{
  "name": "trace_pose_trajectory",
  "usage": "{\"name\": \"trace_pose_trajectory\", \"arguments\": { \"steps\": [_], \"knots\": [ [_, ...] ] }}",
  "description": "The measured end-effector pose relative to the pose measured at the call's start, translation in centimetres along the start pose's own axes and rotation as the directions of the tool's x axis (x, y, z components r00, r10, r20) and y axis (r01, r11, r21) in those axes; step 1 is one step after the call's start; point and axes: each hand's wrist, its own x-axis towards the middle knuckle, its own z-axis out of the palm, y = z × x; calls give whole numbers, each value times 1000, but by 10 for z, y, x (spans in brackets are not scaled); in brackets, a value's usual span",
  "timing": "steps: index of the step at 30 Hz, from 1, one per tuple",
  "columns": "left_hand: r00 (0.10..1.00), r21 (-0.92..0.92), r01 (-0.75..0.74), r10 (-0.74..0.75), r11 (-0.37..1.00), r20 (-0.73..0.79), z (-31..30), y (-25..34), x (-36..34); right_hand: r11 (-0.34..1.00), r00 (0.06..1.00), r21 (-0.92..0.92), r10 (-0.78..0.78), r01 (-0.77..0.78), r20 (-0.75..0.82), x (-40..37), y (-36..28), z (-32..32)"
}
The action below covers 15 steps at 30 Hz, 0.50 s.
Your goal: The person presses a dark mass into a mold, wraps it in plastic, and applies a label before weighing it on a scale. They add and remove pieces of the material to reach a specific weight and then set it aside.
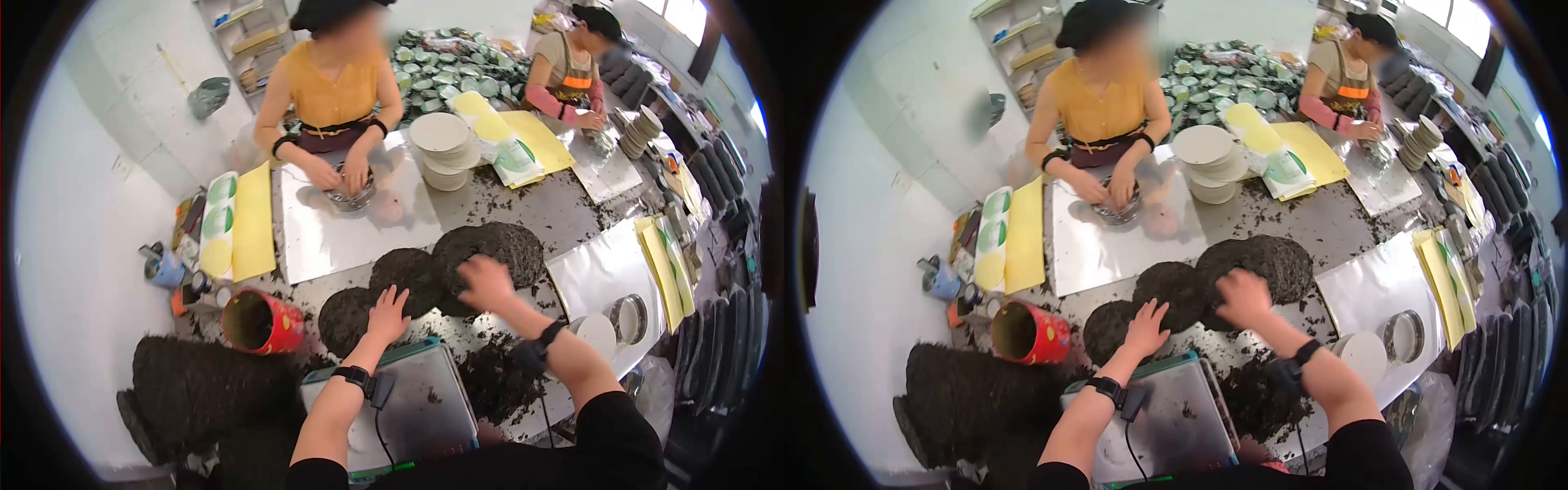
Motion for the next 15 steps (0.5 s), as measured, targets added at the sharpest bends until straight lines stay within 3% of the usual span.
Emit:
{"name": "trace_pose_trajectory", "arguments": {
  "steps": [1,3,6,9,12,14,15],
  "knots": [
    [998,43,10,-13,999,64,10,-1,10,992,984,-99,-62,79,165,-2,-7,25],
    [981,113,34,-55,993,187,23,-6,24,972,879,-216,21,93,476,1,-3,63],
    [959,147,76,-113,986,259,27,-7,23,937,947,-297,-87,183,310,1,53,89],
    [949,173,69,-118,983,293,26,-7,20,951,974,-284,-58,121,220,11,121,78],
    [960,105,40,-67,994,273,23,-10,21,929,988,-368,78,-24,132,21,191,73],
    [989,82,-6,-6,997,149,14,-9,16,855,981,-505,178,-116,77,23,240,58],
    [996,69,-25,19,997,87,7,-8,11,794,948,-564,314,-227,61,25,251,45]
  ]
}}
